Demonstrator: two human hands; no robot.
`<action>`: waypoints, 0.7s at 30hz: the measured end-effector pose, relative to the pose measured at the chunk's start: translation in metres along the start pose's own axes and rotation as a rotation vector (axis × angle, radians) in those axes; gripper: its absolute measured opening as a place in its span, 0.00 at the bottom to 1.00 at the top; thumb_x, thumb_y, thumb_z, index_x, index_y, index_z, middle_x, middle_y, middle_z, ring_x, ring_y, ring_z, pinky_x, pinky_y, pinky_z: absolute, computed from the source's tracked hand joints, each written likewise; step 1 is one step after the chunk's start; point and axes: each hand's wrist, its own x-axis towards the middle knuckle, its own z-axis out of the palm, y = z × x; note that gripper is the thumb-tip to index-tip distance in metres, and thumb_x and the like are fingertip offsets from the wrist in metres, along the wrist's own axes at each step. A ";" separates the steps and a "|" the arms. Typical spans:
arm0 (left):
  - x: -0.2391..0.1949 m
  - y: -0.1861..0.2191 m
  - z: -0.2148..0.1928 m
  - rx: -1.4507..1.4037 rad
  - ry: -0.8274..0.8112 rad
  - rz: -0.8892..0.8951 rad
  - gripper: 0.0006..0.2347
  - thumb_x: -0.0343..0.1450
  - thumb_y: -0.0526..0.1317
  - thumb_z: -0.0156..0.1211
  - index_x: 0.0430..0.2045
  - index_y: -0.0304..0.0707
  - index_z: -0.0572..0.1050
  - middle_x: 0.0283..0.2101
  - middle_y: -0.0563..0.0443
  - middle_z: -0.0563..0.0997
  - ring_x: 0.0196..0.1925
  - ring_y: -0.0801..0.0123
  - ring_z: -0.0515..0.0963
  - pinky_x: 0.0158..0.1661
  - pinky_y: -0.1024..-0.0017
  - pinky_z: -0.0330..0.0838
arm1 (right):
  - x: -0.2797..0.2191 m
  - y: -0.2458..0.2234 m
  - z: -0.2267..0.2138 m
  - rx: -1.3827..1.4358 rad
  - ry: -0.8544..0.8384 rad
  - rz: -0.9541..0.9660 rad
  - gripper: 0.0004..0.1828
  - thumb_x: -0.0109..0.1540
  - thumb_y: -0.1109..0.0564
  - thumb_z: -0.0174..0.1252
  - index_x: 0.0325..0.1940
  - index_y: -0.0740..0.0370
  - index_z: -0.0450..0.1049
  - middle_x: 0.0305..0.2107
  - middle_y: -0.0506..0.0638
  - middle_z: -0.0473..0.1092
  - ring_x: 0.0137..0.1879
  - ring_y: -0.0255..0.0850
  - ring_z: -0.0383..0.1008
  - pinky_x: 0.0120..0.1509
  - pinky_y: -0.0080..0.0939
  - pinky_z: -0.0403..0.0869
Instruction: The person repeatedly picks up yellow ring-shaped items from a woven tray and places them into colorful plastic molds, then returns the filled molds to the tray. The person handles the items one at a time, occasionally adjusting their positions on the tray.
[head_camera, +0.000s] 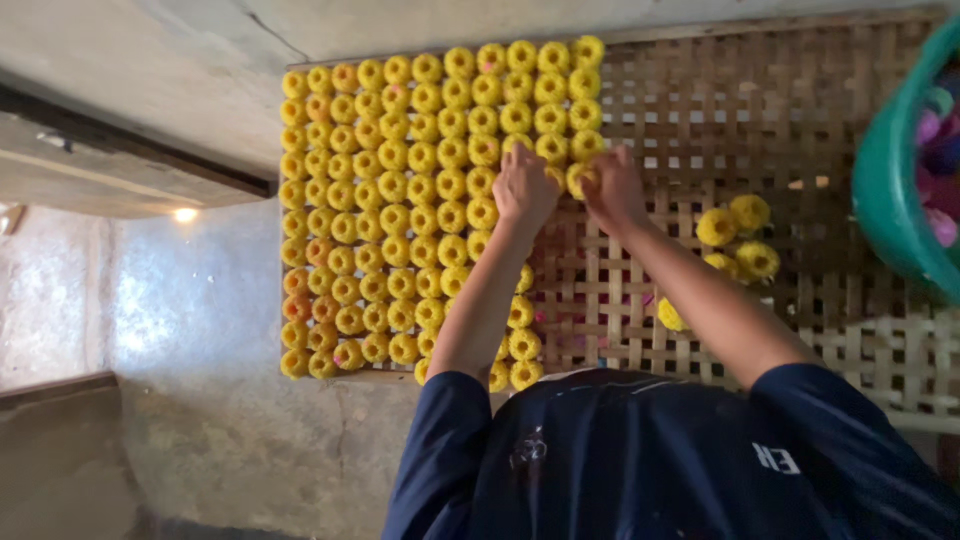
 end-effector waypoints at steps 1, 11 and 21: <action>-0.004 0.005 -0.006 -0.003 0.056 0.037 0.13 0.64 0.41 0.67 0.41 0.44 0.80 0.54 0.44 0.73 0.55 0.53 0.76 0.40 0.59 0.78 | 0.001 -0.005 -0.005 -0.088 0.007 -0.017 0.15 0.66 0.48 0.64 0.49 0.62 0.77 0.42 0.61 0.75 0.45 0.53 0.77 0.47 0.50 0.74; -0.059 0.108 0.058 -0.250 -0.281 0.208 0.15 0.73 0.43 0.57 0.55 0.55 0.76 0.56 0.50 0.77 0.54 0.58 0.79 0.47 0.62 0.80 | -0.059 0.125 -0.124 -0.262 0.058 0.215 0.14 0.66 0.60 0.60 0.56 0.55 0.77 0.53 0.59 0.72 0.43 0.50 0.74 0.43 0.45 0.73; -0.066 0.175 0.149 -0.370 -0.447 0.188 0.22 0.72 0.49 0.59 0.59 0.43 0.68 0.52 0.40 0.77 0.51 0.50 0.79 0.47 0.56 0.77 | -0.121 0.214 -0.114 0.246 0.113 0.289 0.19 0.62 0.62 0.63 0.55 0.61 0.66 0.43 0.57 0.69 0.47 0.48 0.71 0.51 0.47 0.73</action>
